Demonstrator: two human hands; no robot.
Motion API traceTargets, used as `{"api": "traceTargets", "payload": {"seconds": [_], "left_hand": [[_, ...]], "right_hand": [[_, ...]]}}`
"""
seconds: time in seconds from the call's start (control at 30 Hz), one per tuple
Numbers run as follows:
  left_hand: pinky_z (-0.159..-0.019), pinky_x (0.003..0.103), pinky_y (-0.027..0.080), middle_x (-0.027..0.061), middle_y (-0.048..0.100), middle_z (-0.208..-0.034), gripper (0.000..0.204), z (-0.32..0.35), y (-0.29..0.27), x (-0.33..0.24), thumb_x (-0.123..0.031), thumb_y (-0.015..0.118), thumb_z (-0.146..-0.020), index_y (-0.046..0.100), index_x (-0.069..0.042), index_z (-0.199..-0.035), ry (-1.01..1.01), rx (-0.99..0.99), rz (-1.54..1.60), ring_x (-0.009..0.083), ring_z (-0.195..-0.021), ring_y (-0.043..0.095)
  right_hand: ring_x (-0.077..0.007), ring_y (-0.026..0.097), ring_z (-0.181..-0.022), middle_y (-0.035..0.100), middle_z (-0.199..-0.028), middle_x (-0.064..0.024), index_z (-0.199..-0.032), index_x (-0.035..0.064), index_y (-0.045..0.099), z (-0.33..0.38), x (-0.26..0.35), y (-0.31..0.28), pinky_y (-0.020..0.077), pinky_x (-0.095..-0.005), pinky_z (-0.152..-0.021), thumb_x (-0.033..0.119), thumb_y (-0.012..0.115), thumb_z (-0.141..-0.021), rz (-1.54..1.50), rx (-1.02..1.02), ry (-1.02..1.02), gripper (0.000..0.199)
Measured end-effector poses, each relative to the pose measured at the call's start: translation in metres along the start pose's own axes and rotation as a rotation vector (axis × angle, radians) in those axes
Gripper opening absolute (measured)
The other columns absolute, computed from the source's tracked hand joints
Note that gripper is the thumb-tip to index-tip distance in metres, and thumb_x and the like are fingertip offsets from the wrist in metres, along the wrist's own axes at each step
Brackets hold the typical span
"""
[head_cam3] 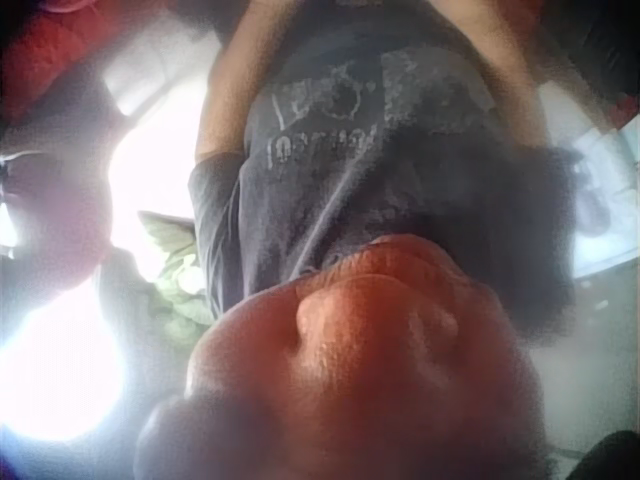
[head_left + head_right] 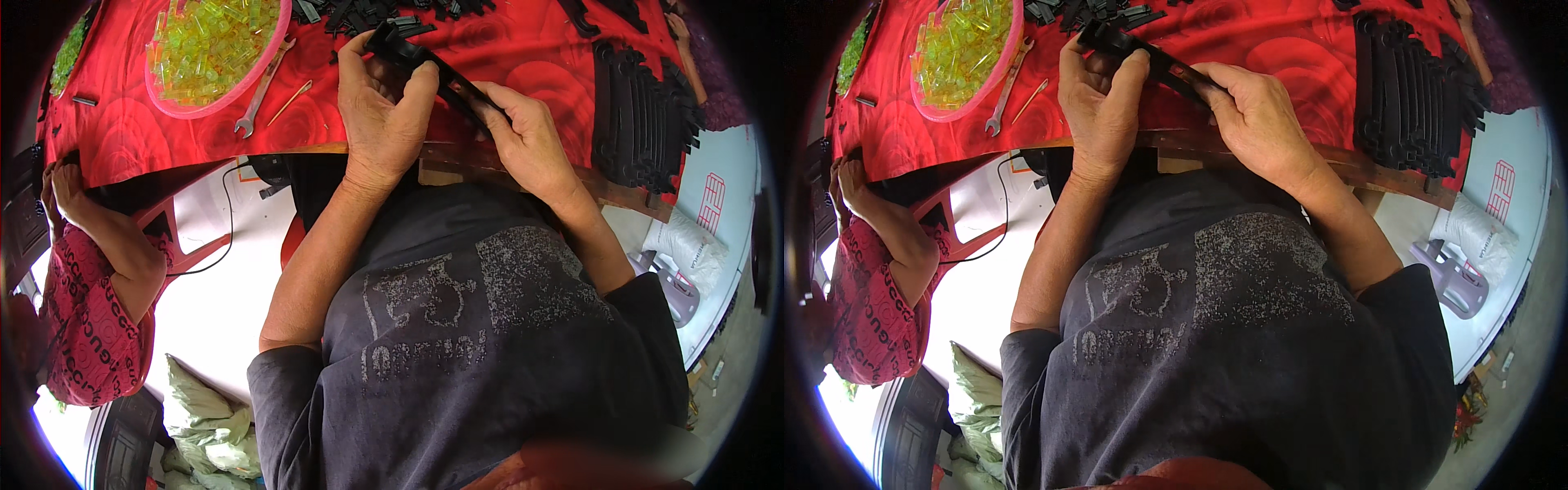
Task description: The person assembles black plastic housing components by hand, fitting green connector pins and a plastic chassis into the housing.
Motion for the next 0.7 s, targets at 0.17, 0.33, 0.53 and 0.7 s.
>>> {"api": "traceTargets", "payload": {"seconds": [0.17,0.33,0.53,0.7], "left_hand": [[-0.082,0.025,0.053,0.0082,0.067,-0.103,0.052,0.001,0.001,-0.003,-0.002,0.069,-0.090,0.039,0.003,-0.133,0.010,0.030,-0.004,0.0102,-0.092,0.063],[-0.086,0.025,0.053,0.0097,0.065,-0.110,0.058,-0.004,-0.002,-0.001,-0.003,0.069,-0.092,0.035,0.004,-0.139,-0.001,0.019,0.096,0.0112,-0.096,0.063],[-0.091,0.031,0.052,0.0175,0.057,-0.127,0.066,0.008,-0.005,-0.016,-0.007,0.073,-0.091,0.035,0.004,-0.144,0.130,-0.045,-0.276,0.0197,-0.113,0.058],[-0.103,0.044,0.045,0.0205,0.052,-0.135,0.059,0.041,0.009,-0.073,-0.006,0.078,-0.082,0.052,0.001,-0.135,0.637,-0.066,-0.885,0.0373,-0.123,0.051]], "right_hand": [[-0.0177,0.070,-0.096,0.072,-0.114,-0.0140,-0.135,-0.0036,0.058,0.002,-0.008,0.007,0.0547,-0.0304,-0.086,0.003,0.057,-0.100,-0.263,0.186,0.086,0.036],[-0.0162,0.066,-0.104,0.066,-0.127,-0.0116,-0.143,-0.0037,0.053,0.008,-0.008,0.005,0.0536,-0.0296,-0.092,0.004,0.060,-0.099,-0.602,0.316,0.206,0.045],[-0.0169,0.065,-0.111,0.067,-0.128,-0.0127,-0.143,-0.0019,0.054,0.004,-0.010,-0.011,0.0530,-0.0298,-0.097,0.007,0.068,-0.095,-0.521,0.231,0.144,0.050],[-0.0184,0.064,-0.118,0.067,-0.129,-0.0131,-0.140,-0.0010,0.058,0.008,-0.025,-0.017,0.0516,-0.0305,-0.101,0.007,0.073,-0.091,-0.491,0.233,0.148,0.052]]}}
Point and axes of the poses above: each hand's wrist, its own z-axis away from the middle knuckle, its own y-axis out of the palm, x = y × z, the point moved 10 cm from there along -z, towards the middle knuckle
